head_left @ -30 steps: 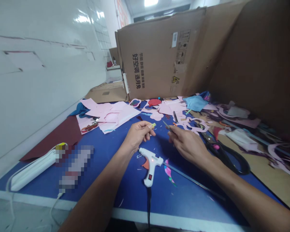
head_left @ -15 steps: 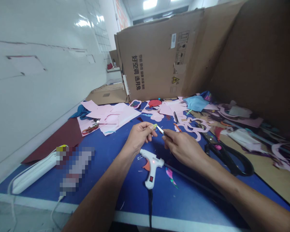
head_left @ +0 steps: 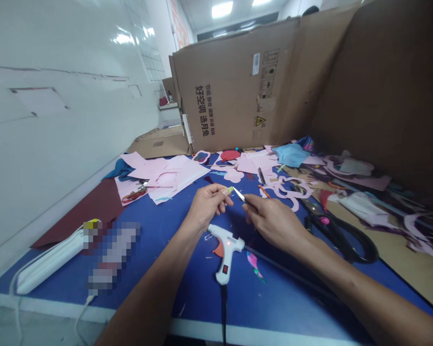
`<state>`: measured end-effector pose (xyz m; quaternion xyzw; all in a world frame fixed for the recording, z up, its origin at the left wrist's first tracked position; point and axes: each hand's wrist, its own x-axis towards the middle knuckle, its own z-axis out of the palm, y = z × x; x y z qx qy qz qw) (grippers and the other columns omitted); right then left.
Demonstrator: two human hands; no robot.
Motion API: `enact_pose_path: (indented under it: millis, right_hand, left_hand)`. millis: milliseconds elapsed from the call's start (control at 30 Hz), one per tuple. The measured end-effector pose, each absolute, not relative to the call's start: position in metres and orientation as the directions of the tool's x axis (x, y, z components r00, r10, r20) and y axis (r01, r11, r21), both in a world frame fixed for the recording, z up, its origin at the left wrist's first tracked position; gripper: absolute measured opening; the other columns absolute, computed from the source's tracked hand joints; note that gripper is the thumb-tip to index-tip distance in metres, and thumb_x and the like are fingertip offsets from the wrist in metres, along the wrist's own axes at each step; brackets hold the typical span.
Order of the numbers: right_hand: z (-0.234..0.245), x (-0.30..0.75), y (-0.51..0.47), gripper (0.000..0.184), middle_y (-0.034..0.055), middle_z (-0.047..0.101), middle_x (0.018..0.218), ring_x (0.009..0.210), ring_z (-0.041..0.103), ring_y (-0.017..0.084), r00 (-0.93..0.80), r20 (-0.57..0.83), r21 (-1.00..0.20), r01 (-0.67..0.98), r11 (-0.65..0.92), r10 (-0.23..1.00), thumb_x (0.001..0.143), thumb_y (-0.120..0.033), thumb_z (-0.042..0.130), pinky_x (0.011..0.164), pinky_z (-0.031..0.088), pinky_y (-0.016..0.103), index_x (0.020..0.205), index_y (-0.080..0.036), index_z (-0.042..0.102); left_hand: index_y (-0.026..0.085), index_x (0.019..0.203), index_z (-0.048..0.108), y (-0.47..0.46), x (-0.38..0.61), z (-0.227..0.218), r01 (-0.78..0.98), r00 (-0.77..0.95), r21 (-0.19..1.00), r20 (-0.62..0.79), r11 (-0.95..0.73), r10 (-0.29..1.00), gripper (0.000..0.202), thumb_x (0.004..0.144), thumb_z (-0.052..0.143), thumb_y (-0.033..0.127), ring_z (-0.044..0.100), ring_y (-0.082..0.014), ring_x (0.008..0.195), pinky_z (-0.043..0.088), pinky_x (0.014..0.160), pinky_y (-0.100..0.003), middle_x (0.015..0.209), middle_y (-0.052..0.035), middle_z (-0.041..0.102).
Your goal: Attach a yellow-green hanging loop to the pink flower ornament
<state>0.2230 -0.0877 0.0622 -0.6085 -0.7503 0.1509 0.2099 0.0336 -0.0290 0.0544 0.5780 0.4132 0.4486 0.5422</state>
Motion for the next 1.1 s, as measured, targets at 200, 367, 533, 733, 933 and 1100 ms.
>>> enact_pose_path:
  millis: [200,367,533,733,933,1100]
  right_hand:
    - [0.06,0.223,-0.088,0.022,0.0036,0.075,0.081,0.074,0.07,0.021,-0.201,0.159,-0.505,0.825,0.254,0.967,0.108,-0.026,0.048,0.065,0.033,0.03,0.09,-0.024,0.061]
    - [0.059,0.224,-0.087,0.023,0.0033,0.075,0.079,0.073,0.07,0.021,-0.178,0.165,-0.515,0.823,0.238,0.97,0.107,-0.026,0.047,0.065,0.034,0.03,0.088,-0.024,0.06]
    - [0.059,0.223,-0.088,0.022,0.0027,0.075,0.08,0.073,0.069,0.021,-0.199,0.16,-0.514,0.819,0.254,0.967,0.107,-0.025,0.047,0.064,0.033,0.03,0.09,-0.024,0.06]
    - [0.058,0.226,-0.086,0.023,0.0048,0.077,0.085,0.075,0.071,0.022,-0.167,0.195,-0.46,0.855,0.241,0.966,0.109,-0.028,0.046,0.065,0.033,0.031,0.094,-0.024,0.063]
    - [0.053,0.224,-0.089,0.03,0.0094,0.082,0.095,0.083,0.076,0.027,-0.18,0.23,-0.273,0.931,0.241,0.956,0.111,-0.031,0.044,0.062,0.029,0.032,0.129,-0.024,0.067]
    - [0.052,0.221,-0.09,0.033,0.0106,0.083,0.096,0.082,0.077,0.028,-0.196,0.244,-0.186,0.952,0.244,0.95,0.11,-0.03,0.044,0.06,0.026,0.033,0.135,-0.024,0.065]
  left_hand:
    - [0.017,0.08,0.071,-0.029,0.033,0.053,-0.003,0.26,0.997,0.07,-0.072,0.963,0.028,0.086,0.077,0.043,0.052,-0.0071,0.05,0.034,0.046,-0.021,0.072,-0.0032,0.073]
    - [0.017,0.08,0.071,-0.028,0.033,0.053,0.0,0.253,0.998,0.068,-0.07,0.965,0.026,0.087,0.076,0.041,0.052,-0.0074,0.05,0.033,0.046,-0.021,0.071,-0.0031,0.073]
    - [0.017,0.079,0.071,-0.029,0.034,0.053,0.002,0.257,0.997,0.068,-0.071,0.964,0.026,0.087,0.077,0.042,0.052,-0.0075,0.05,0.033,0.047,-0.021,0.072,-0.0035,0.073]
    - [0.017,0.079,0.071,-0.028,0.034,0.052,-0.002,0.244,0.998,0.064,-0.066,0.968,0.028,0.085,0.077,0.044,0.051,-0.0075,0.05,0.034,0.046,-0.021,0.071,-0.0033,0.073]
    - [0.018,0.078,0.071,-0.027,0.033,0.052,0.006,0.23,0.998,0.065,-0.068,0.971,0.027,0.085,0.077,0.043,0.052,-0.0077,0.05,0.034,0.046,-0.021,0.07,-0.0032,0.073]
    - [0.018,0.078,0.07,-0.028,0.033,0.051,0.009,0.234,0.996,0.084,-0.088,0.969,0.025,0.087,0.075,0.041,0.052,-0.008,0.051,0.034,0.046,-0.021,0.072,-0.0033,0.073]
